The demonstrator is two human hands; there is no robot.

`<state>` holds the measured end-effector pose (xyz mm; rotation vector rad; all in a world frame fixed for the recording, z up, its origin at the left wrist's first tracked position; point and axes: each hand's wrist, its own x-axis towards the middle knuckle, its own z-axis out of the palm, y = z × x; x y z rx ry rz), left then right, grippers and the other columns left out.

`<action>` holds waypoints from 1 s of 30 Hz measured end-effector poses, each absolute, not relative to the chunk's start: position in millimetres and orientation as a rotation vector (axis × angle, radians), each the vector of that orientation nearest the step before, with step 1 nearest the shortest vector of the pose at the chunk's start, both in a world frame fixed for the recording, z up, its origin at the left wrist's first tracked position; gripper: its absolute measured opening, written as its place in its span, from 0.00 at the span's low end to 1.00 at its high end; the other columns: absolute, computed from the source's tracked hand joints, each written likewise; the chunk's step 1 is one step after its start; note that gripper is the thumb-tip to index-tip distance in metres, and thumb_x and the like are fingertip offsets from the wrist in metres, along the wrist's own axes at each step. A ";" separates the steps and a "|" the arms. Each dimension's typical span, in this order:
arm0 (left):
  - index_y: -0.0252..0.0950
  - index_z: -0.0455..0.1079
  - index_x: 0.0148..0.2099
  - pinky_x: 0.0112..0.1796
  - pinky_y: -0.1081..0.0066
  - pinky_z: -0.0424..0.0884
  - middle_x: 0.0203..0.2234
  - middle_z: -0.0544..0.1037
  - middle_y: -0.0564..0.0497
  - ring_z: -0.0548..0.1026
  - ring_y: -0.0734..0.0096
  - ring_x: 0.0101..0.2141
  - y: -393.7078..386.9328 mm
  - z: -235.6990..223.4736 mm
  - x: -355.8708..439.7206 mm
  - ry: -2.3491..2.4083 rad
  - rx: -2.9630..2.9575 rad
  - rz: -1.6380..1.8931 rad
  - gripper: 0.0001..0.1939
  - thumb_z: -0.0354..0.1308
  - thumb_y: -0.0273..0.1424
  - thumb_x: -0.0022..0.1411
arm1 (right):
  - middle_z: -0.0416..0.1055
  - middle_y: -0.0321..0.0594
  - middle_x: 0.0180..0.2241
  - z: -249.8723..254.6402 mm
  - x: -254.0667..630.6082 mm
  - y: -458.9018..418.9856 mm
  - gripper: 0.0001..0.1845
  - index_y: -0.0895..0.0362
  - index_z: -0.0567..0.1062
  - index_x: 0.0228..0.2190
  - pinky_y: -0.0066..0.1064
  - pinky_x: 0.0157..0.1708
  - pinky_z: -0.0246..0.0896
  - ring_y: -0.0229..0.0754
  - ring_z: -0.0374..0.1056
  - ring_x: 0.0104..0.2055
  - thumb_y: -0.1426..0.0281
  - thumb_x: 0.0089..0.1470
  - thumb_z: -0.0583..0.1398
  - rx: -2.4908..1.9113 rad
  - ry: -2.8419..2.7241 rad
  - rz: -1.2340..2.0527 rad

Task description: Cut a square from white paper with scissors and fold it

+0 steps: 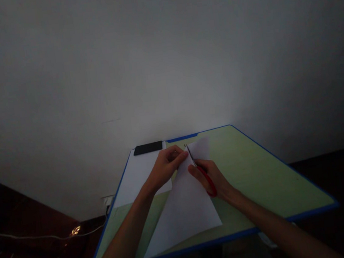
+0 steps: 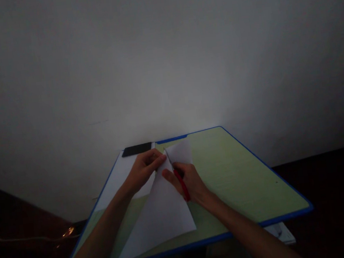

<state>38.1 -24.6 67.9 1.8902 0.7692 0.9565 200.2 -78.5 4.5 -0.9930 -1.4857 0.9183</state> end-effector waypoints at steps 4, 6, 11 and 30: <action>0.33 0.69 0.30 0.23 0.77 0.58 0.20 0.67 0.57 0.64 0.78 0.22 -24.7 67.9 37.7 0.764 1.911 0.959 0.16 0.60 0.41 0.63 | 0.63 0.34 0.22 2.3 199.6 -77.8 0.25 0.59 0.72 0.27 0.26 0.20 0.50 0.36 0.56 0.23 0.48 0.54 0.60 -1.029 -1.492 0.889; 0.33 0.68 0.30 0.23 0.77 0.58 0.20 0.68 0.56 0.64 0.78 0.22 -24.8 68.0 37.4 0.758 1.912 0.954 0.16 0.60 0.41 0.63 | 0.63 0.34 0.22 1.9 199.3 -77.9 0.24 0.59 0.72 0.27 0.26 0.20 0.50 0.36 0.56 0.23 0.49 0.54 0.60 -1.025 -1.488 0.895; 0.33 0.68 0.30 0.24 0.77 0.58 0.21 0.68 0.56 0.64 0.78 0.23 -25.1 68.3 37.2 0.762 1.916 0.963 0.16 0.60 0.41 0.63 | 0.63 0.34 0.22 5.0 198.7 -79.5 0.21 0.59 0.71 0.25 0.26 0.21 0.52 0.35 0.57 0.23 0.52 0.54 0.62 -0.972 -1.472 0.960; 0.33 0.68 0.30 0.23 0.77 0.57 0.20 0.68 0.56 0.64 0.78 0.22 -26.8 69.6 37.2 0.769 1.926 0.953 0.16 0.60 0.41 0.63 | 0.63 0.33 0.21 5.6 199.3 -77.9 0.18 0.58 0.70 0.22 0.26 0.21 0.52 0.36 0.57 0.23 0.59 0.56 0.60 -1.010 -1.472 0.896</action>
